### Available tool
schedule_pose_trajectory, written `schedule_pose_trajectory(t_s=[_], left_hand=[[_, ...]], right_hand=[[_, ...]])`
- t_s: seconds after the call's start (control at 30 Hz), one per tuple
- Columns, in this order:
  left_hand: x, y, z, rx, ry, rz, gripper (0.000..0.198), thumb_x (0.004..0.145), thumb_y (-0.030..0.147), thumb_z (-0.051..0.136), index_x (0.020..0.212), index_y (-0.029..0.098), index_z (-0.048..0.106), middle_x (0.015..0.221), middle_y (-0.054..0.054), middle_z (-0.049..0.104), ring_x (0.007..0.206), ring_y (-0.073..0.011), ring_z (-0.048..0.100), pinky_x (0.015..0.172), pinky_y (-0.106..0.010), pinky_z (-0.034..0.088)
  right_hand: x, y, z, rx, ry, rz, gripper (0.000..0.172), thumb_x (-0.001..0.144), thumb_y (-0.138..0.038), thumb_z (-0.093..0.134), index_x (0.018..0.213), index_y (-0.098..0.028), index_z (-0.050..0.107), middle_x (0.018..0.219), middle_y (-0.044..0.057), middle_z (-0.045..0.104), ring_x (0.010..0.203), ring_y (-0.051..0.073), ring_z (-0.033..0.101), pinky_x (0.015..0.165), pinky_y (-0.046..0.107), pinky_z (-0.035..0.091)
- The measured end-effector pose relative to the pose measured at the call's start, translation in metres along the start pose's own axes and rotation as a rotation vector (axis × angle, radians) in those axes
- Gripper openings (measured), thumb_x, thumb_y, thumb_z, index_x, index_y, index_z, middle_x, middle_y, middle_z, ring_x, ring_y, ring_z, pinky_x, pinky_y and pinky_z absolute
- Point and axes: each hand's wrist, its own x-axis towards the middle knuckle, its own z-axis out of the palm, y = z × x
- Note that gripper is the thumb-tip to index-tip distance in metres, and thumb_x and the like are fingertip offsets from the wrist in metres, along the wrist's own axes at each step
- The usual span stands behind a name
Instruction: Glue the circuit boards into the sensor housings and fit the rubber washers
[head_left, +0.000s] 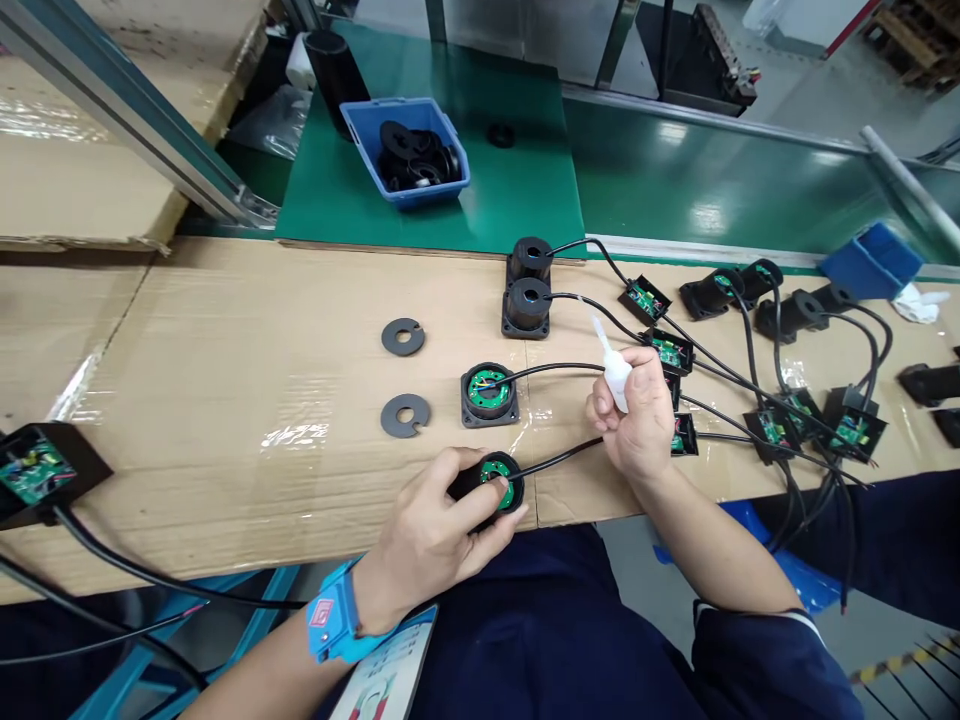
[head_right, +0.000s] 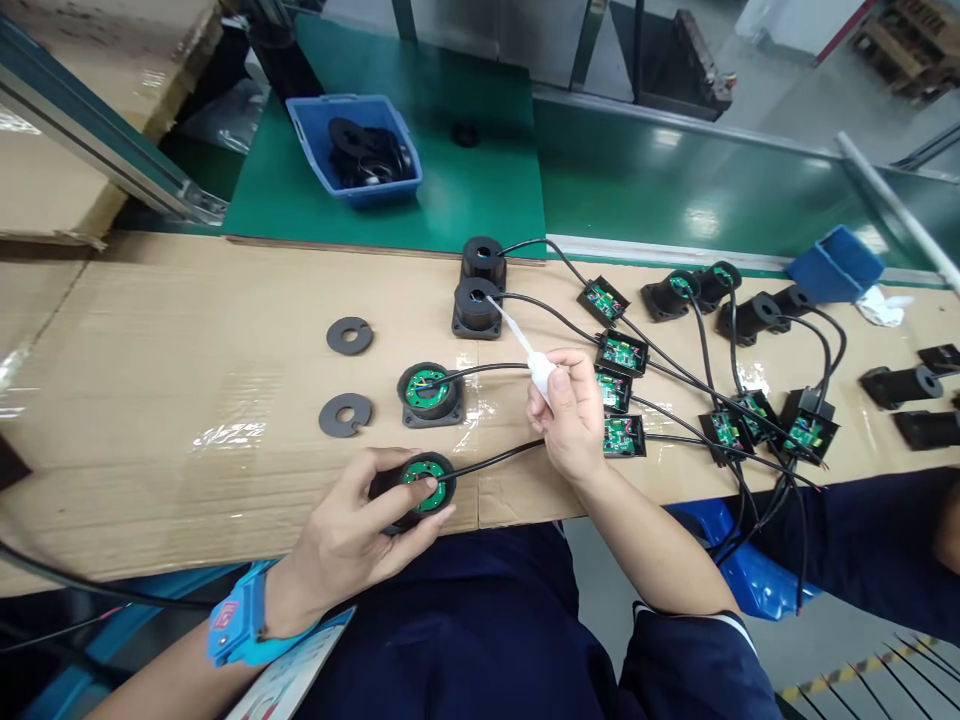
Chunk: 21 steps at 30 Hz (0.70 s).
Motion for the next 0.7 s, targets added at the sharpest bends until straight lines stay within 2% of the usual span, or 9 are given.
schedule_pose_trajectory(t_s=[0.13, 0.23, 0.33, 0.4, 0.5, 0.6, 0.7], left_hand=[[0.005, 0.004, 0.0, 0.054, -0.018, -0.01, 0.014, 0.091, 0.031, 0.07, 0.099, 0.024, 0.062, 0.103, -0.008, 0.06, 0.086, -0.0186, 0.069, 0.07, -0.029, 0.063], [0.006, 0.006, 0.0, 0.0, 0.004, -0.057, 0.032, 0.089, 0.034, 0.075, 0.113, 0.022, 0.057, 0.103, -0.01, 0.064, 0.09, -0.0214, 0.072, 0.075, -0.032, 0.064], [0.005, 0.008, 0.002, -0.142, 0.095, -0.082, 0.052, 0.081, 0.032, 0.084, 0.116, 0.02, 0.048, 0.103, -0.011, 0.07, 0.093, -0.0238, 0.075, 0.078, -0.034, 0.065], [0.004, 0.009, 0.001, -0.193, 0.125, -0.085, 0.057, 0.078, 0.03, 0.087, 0.113, 0.02, 0.045, 0.105, -0.013, 0.072, 0.094, -0.024, 0.076, 0.078, -0.033, 0.065], [0.005, 0.013, -0.001, -0.205, 0.111, -0.061, 0.057, 0.074, 0.024, 0.09, 0.108, 0.019, 0.044, 0.107, -0.014, 0.072, 0.096, -0.0237, 0.077, 0.079, -0.032, 0.065], [0.007, 0.015, -0.004, -0.191, 0.112, -0.016, 0.054, 0.071, 0.022, 0.091, 0.1, 0.02, 0.046, 0.106, -0.014, 0.073, 0.097, -0.0242, 0.077, 0.081, -0.032, 0.066], [0.009, 0.016, -0.006, -0.17, 0.111, 0.019, 0.054, 0.07, 0.023, 0.093, 0.094, 0.021, 0.045, 0.104, -0.014, 0.074, 0.094, -0.0244, 0.078, 0.078, -0.031, 0.067]], right_hand=[[-0.006, -0.008, 0.0, 0.054, -0.001, 0.009, 0.047, 0.08, -0.069, 0.074, 0.094, -0.029, 0.052, 0.056, -0.01, 0.045, 0.041, 0.008, 0.028, 0.039, 0.022, 0.026], [-0.011, -0.015, -0.003, 0.083, 0.0, 0.01, 0.043, 0.078, -0.063, 0.079, 0.091, -0.028, 0.057, 0.052, -0.011, 0.04, 0.04, 0.007, 0.022, 0.038, 0.021, 0.023], [-0.018, -0.024, -0.009, 0.106, -0.007, 0.01, 0.036, 0.078, -0.053, 0.081, 0.089, -0.027, 0.059, 0.053, -0.012, 0.037, 0.04, 0.006, 0.021, 0.038, 0.02, 0.022], [-0.024, -0.03, -0.012, 0.143, -0.035, 0.009, 0.029, 0.08, -0.044, 0.081, 0.088, -0.026, 0.06, 0.057, -0.01, 0.041, 0.041, 0.006, 0.024, 0.038, 0.02, 0.022], [-0.031, -0.036, -0.017, 0.166, -0.085, -0.016, 0.026, 0.079, -0.036, 0.082, 0.088, -0.026, 0.06, 0.062, -0.008, 0.044, 0.044, 0.007, 0.031, 0.038, 0.02, 0.022], [-0.038, -0.037, -0.019, 0.083, -0.101, -0.072, 0.027, 0.079, -0.035, 0.084, 0.089, -0.025, 0.061, 0.067, -0.005, 0.049, 0.049, 0.009, 0.038, 0.041, 0.023, 0.026], [-0.044, -0.033, -0.02, 0.009, -0.108, -0.139, 0.023, 0.084, -0.038, 0.081, 0.091, -0.026, 0.062, 0.072, -0.003, 0.055, 0.052, 0.011, 0.043, 0.046, 0.027, 0.032]])
